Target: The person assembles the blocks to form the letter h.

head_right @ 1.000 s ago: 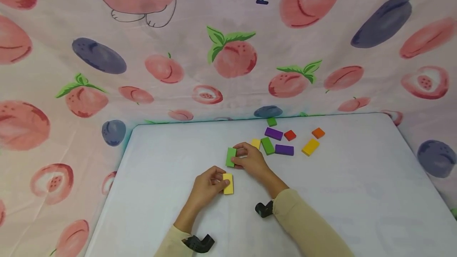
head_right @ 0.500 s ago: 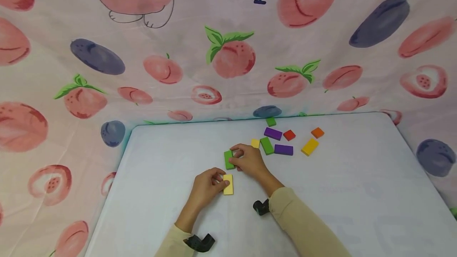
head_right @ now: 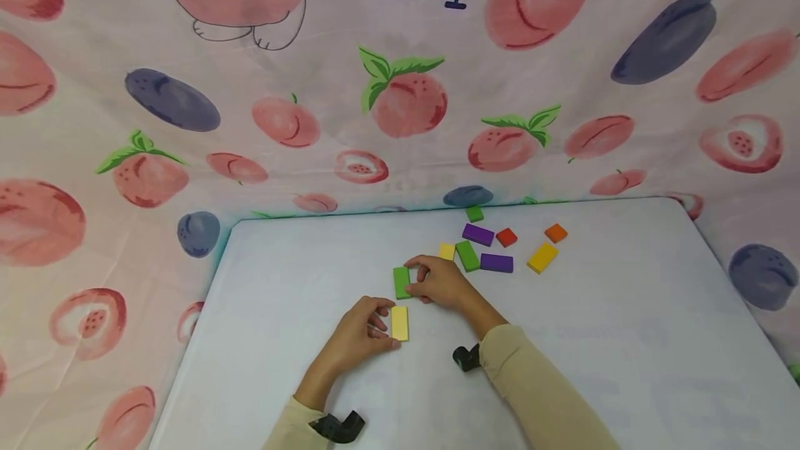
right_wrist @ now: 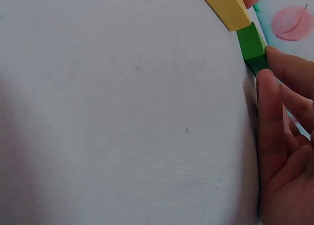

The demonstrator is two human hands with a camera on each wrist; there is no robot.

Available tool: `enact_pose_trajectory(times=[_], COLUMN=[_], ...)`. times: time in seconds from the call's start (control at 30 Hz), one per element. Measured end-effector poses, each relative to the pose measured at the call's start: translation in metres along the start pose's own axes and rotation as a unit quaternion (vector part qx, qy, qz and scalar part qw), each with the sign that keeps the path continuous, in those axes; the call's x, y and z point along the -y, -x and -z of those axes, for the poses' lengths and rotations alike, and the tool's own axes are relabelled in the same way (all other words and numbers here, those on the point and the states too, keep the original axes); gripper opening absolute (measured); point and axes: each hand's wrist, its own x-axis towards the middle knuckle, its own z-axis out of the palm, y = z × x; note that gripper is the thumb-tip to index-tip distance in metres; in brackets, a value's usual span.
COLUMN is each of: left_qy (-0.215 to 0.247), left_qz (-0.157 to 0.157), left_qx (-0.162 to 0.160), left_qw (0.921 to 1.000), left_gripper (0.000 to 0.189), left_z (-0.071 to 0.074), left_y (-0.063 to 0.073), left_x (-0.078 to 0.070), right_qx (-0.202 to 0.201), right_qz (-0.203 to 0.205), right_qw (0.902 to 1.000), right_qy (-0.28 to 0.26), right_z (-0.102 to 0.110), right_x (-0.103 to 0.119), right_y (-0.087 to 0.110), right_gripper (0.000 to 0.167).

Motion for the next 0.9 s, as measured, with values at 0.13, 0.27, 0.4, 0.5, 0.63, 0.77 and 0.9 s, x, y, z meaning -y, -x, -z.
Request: enact_pose_trajectory(times=[0.13,0.27,0.4,0.5,0.63,0.77,0.9], left_qy=[-0.004,-0.005,0.000,0.003,0.001,-0.001,0.001], left_qz=[0.000,0.000,0.000,-0.002,-0.004,-0.003,-0.002], left_qx=[-0.001,-0.003,-0.004,-0.004,-0.005,-0.003,-0.003], left_qw=[1.0000,1.0000,1.0000,1.0000,1.0000,1.0000,1.0000], left_gripper=[0.064,0.064,0.064,0.063,0.063,0.063,0.063], left_z=[-0.0005,-0.0007,-0.0013,-0.0015,-0.0013,-0.0008,-0.0004], left_y=[-0.0004,-0.0006,-0.0006,-0.0003,0.0003,0.0008,0.0007], left_x=[0.0013,0.0024,0.0039,0.0044,0.0038,0.0037,0.0040], right_qx=[-0.004,-0.006,-0.005,-0.004,-0.001,0.003,0.005], right_qz=[0.012,0.020,0.023,0.026,0.028,0.029,0.032], right_qw=[0.9999,0.9995,0.9992,0.9992,0.9992,0.9991,0.9988], right_qy=[0.008,0.024,0.033,0.031,0.028,0.032,0.036], right_z=[-0.0011,-0.0022,-0.0025,-0.0021,-0.0014,-0.0002,0.0009], right_x=[-0.0030,-0.0058,-0.0065,-0.0059,-0.0054,-0.0056,-0.0047], right_y=[-0.0009,-0.0023,-0.0023,-0.0015,-0.0008,-0.0008,-0.0001], right_gripper=[0.045,0.044,0.042,0.042,0.042,0.043,0.042])
